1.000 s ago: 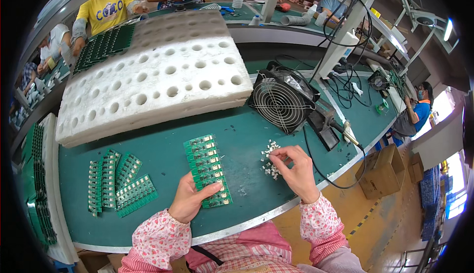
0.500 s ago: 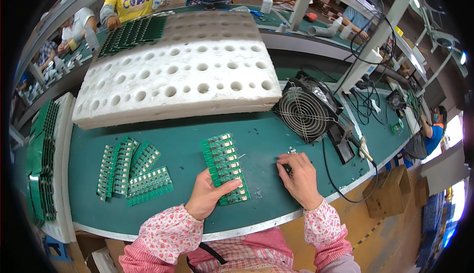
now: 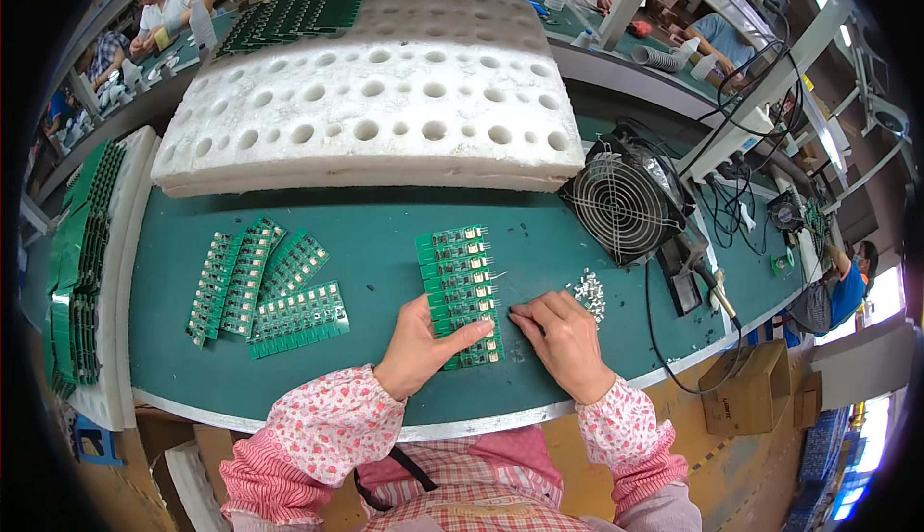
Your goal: The person solders components onto a circuit board strip using a soldering iron and solder wire, inserts small electronic components onto the board by hand, and solders them in place.
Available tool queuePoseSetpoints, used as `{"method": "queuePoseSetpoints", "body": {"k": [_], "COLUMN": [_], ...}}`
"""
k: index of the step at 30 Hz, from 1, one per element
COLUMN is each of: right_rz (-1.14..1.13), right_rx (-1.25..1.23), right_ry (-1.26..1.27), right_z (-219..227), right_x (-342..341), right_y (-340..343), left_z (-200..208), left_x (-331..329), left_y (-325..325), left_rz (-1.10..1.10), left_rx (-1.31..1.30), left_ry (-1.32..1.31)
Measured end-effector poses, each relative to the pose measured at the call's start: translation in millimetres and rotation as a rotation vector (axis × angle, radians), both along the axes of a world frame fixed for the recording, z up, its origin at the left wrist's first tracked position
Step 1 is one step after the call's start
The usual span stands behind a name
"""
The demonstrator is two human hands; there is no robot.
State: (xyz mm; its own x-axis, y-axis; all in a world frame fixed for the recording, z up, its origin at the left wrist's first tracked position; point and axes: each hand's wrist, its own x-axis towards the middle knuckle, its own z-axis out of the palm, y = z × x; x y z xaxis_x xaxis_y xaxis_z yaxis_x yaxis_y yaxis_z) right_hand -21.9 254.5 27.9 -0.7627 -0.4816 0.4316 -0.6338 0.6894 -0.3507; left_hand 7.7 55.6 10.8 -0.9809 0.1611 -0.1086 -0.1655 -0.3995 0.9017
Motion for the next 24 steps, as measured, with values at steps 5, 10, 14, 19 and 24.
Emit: {"method": "queuePoseSetpoints", "body": {"k": [5, 10, 14, 19, 24], "right_rz": [0.005, -0.057, -0.089, 0.030, 0.062], "right_rx": [0.040, -0.300, -0.778, -0.995, -0.995], "right_ry": [-0.001, -0.292, -0.821, -1.072, -1.159], "right_z": [-2, -1, -2, -1, -1], "right_x": [2, 6, 12, 9, 7], "right_y": [5, 2, -5, -12, -18], "left_z": [0, -2, -1, 0, 3], "left_x": [-1, -1, 3, 0, -4], "left_y": [-1, -2, 0, -3, -3], "left_rz": [-0.010, 0.011, 0.034, 0.002, -0.010], "left_rx": [-0.037, -0.039, -0.030, 0.062, 0.079], "left_ry": [0.011, 0.019, 0.029, -0.047, -0.088]}}
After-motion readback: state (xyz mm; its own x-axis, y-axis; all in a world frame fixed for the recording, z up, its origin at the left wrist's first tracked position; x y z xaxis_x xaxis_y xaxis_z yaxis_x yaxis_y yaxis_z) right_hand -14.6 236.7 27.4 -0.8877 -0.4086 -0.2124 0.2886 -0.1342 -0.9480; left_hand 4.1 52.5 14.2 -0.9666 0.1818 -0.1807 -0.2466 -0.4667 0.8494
